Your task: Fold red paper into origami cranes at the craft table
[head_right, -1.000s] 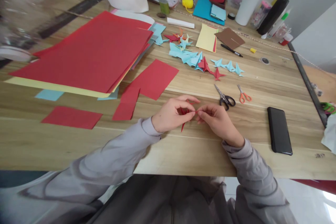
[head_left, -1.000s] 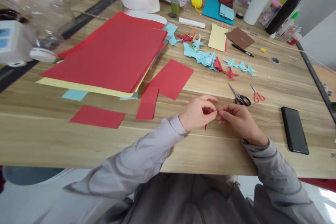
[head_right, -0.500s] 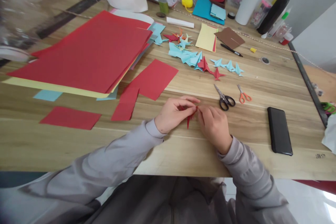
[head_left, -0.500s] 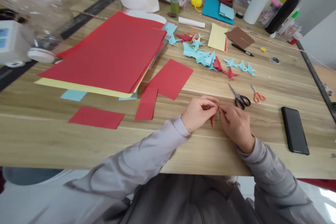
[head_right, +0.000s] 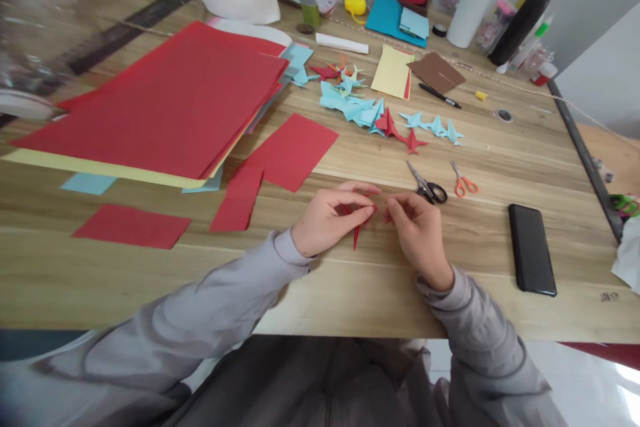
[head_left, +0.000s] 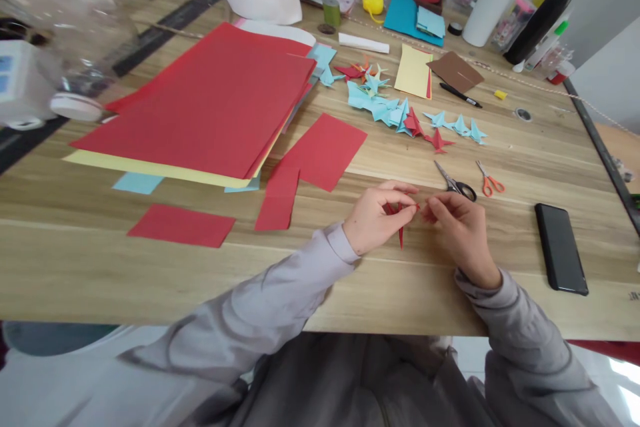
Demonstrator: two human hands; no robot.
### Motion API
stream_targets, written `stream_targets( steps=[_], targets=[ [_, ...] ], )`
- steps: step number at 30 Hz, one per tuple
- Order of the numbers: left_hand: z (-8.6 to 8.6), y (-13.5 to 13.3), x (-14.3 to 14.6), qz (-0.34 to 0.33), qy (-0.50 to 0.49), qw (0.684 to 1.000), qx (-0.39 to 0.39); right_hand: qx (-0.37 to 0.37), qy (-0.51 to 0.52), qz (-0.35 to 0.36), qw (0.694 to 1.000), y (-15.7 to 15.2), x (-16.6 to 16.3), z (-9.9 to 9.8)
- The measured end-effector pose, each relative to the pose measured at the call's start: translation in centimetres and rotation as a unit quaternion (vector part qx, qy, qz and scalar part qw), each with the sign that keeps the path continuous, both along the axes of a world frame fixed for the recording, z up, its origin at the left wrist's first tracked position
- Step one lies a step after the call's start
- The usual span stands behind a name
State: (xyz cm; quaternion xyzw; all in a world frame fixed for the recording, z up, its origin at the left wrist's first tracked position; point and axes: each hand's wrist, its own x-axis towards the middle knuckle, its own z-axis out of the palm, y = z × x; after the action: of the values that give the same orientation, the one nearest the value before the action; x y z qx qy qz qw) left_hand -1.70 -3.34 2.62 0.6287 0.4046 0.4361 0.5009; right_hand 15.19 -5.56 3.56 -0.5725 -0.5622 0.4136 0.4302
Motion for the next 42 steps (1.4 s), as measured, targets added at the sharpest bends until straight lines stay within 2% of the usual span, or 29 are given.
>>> stream_targets(
  steps=[2,5,8,12,15,27,30,35,39,42],
  targets=[
    [0.1,0.0,-0.1,0.005,0.013,1.0,0.024,-0.128,0.123,0.011,0.984,0.4,0.1,0.3],
    [0.1,0.0,-0.3,0.011,0.038,0.997,0.066,-0.263,0.238,0.057,0.933,0.7,0.2,0.7],
    [-0.1,0.1,-0.4,0.004,0.059,0.993,0.104,-0.32,0.303,0.081,0.894,0.7,0.1,0.9],
    [-0.3,0.1,-0.4,-0.002,0.075,0.987,0.145,-0.396,0.349,0.066,0.846,0.9,0.2,1.0],
    [-0.4,0.1,-0.4,-0.004,0.082,0.985,0.154,-0.413,0.361,0.072,0.833,1.0,0.3,0.8],
    [-0.4,0.0,-0.2,0.002,0.079,0.987,0.138,-0.295,0.331,0.088,0.892,0.8,0.3,0.3],
    [-0.5,0.0,-0.2,0.008,0.073,0.991,0.116,-0.24,0.275,0.079,0.928,0.7,0.0,0.2],
    [-0.3,-0.1,-0.2,0.012,0.065,0.994,0.085,-0.113,0.118,0.067,0.984,0.4,-0.6,0.2],
    [-0.1,-0.2,-0.1,0.017,0.052,0.995,0.078,-0.058,0.03,0.063,0.996,0.1,-0.7,0.3],
    [-0.1,-0.2,-0.1,0.016,0.043,0.996,0.079,-0.062,0.021,0.068,0.996,0.1,-0.6,0.3]
  ],
)
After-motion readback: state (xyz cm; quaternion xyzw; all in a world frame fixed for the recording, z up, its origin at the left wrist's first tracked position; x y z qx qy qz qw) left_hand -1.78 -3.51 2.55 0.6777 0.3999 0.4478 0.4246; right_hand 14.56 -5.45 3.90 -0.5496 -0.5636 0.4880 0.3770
